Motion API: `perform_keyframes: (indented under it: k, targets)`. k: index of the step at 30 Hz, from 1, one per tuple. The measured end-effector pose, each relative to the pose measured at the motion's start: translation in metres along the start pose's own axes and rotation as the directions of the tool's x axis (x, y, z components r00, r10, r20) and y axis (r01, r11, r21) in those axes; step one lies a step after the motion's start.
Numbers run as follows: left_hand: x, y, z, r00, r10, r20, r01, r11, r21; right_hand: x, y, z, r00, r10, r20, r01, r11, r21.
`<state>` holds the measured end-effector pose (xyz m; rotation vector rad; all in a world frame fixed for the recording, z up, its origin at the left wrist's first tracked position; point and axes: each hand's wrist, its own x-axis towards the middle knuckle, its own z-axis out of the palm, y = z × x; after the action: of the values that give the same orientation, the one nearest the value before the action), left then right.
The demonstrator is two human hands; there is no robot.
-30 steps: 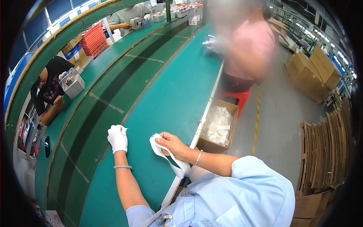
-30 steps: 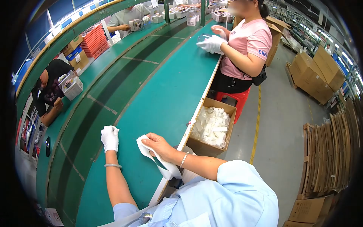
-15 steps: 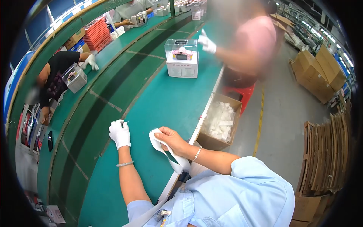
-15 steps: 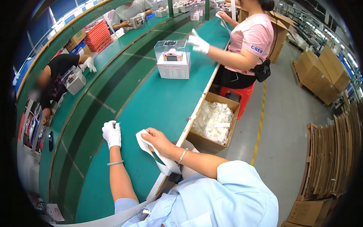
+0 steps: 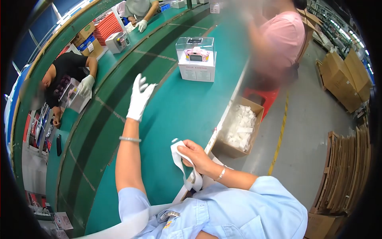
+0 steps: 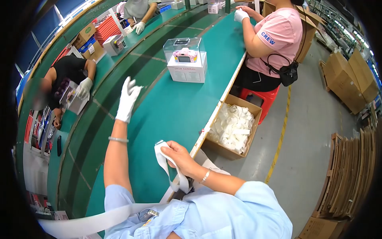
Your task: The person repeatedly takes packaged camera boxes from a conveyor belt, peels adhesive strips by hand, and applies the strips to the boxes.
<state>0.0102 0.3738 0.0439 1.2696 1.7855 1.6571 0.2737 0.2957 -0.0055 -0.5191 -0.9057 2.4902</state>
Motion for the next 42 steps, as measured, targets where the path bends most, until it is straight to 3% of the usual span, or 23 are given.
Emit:
perform_keyframes:
  k: [5,12,17,20,21,23,24,26,28,29,30,31,32,33,34,35,36,37,38,39,40,41,42]
  targets:
    - [0.092,0.011,0.065,0.954,0.121,0.274,-0.101,0.991,-0.086,-0.009,-0.040,-0.018,0.997,-0.033,-0.066,0.034,0.999,0.016]
    - [0.165,-0.015,0.124,0.817,0.174,0.550,0.045,0.931,-0.362,-0.004,-0.062,-0.046,0.987,0.037,-0.156,-0.026,0.997,0.069]
    - [0.151,-0.004,0.121,0.860,0.161,0.485,-0.001,0.949,-0.315,0.004,-0.074,-0.051,0.979,0.095,-0.179,-0.079,0.992,0.099]
    - [0.122,0.002,0.111,0.971,0.077,0.224,-0.007,0.955,-0.296,-0.002,-0.083,-0.051,0.983,0.055,-0.178,-0.040,0.996,0.083]
    - [0.105,0.007,0.102,0.985,0.054,0.163,0.012,0.924,-0.383,-0.005,-0.084,-0.050,0.969,0.055,-0.242,-0.044,0.998,0.049]
    - [0.061,0.021,0.073,0.966,-0.215,0.143,0.257,0.839,-0.480,-0.016,-0.087,-0.051,0.965,-0.006,-0.264,0.005,1.000,-0.003]
    - [0.044,0.003,0.052,0.965,-0.203,0.164,0.260,0.803,-0.536,-0.024,-0.093,-0.049,0.969,0.010,-0.245,-0.005,1.000,0.023]
    - [-0.012,0.026,0.026,0.883,-0.366,0.293,0.466,0.608,-0.643,-0.041,-0.090,-0.049,0.937,-0.028,-0.347,0.011,0.999,-0.052]
    - [-0.055,0.021,0.000,0.872,-0.381,0.308,0.472,0.488,-0.734,-0.048,-0.083,-0.052,0.905,-0.072,-0.419,-0.005,0.984,-0.179]
    - [-0.079,0.023,-0.009,0.884,-0.422,0.202,0.424,0.540,-0.727,-0.054,-0.072,-0.061,0.894,-0.100,-0.436,-0.006,0.972,-0.234]
    - [-0.104,0.009,-0.028,0.862,-0.483,0.151,0.461,0.624,-0.632,-0.057,-0.061,-0.080,0.889,-0.157,-0.429,0.002,0.940,-0.341]
    - [-0.122,-0.010,-0.035,0.877,-0.474,0.075,0.437,0.724,-0.534,-0.060,-0.061,-0.069,0.895,-0.123,-0.429,-0.005,0.959,-0.284]
    - [-0.143,0.017,-0.034,0.861,-0.509,0.013,0.396,0.654,-0.645,-0.061,-0.056,-0.073,0.922,-0.092,-0.376,0.001,0.972,-0.234]
    - [-0.154,0.007,-0.039,0.753,-0.651,-0.095,0.508,0.667,-0.545,-0.062,-0.052,-0.078,0.945,-0.061,-0.323,0.001,0.983,-0.184]
    - [-0.168,0.015,-0.047,0.739,-0.662,-0.125,0.536,0.691,-0.486,-0.055,-0.043,-0.039,0.800,-0.146,-0.581,0.029,0.978,-0.206]
    - [-0.178,0.029,-0.046,0.705,-0.647,-0.290,0.497,0.743,-0.449,-0.053,-0.041,-0.050,0.869,-0.103,-0.483,0.009,0.981,-0.194]
    - [-0.181,0.004,-0.054,0.746,-0.587,-0.315,0.465,0.798,-0.384,-0.049,-0.038,-0.061,0.924,-0.059,-0.378,-0.014,0.982,-0.187]
    - [-0.191,0.018,-0.056,0.749,-0.505,-0.429,0.509,0.853,-0.115,-0.044,-0.035,-0.060,0.972,-0.034,-0.232,-0.013,0.981,-0.195]
    - [-0.198,0.014,-0.059,0.809,-0.296,-0.507,0.450,0.867,0.212,-0.039,-0.027,-0.054,0.976,-0.030,-0.214,-0.014,0.980,-0.200]
    - [-0.198,0.022,-0.051,0.864,-0.072,-0.497,0.364,0.772,0.521,-0.044,-0.035,-0.034,0.934,-0.061,-0.352,-0.041,0.961,-0.275]
    - [-0.203,0.040,-0.055,0.894,0.046,-0.446,0.266,0.745,0.612,-0.045,-0.036,-0.024,0.860,-0.113,-0.498,-0.082,0.932,-0.353]
    - [-0.204,0.032,-0.055,0.889,0.262,-0.374,0.088,0.705,0.704,-0.036,-0.033,-0.060,0.921,-0.108,-0.373,-0.030,0.938,-0.345]
    - [-0.205,0.043,-0.056,0.920,0.321,-0.227,-0.058,0.681,0.730,-0.034,-0.028,-0.055,0.922,-0.168,-0.348,0.028,0.928,-0.372]
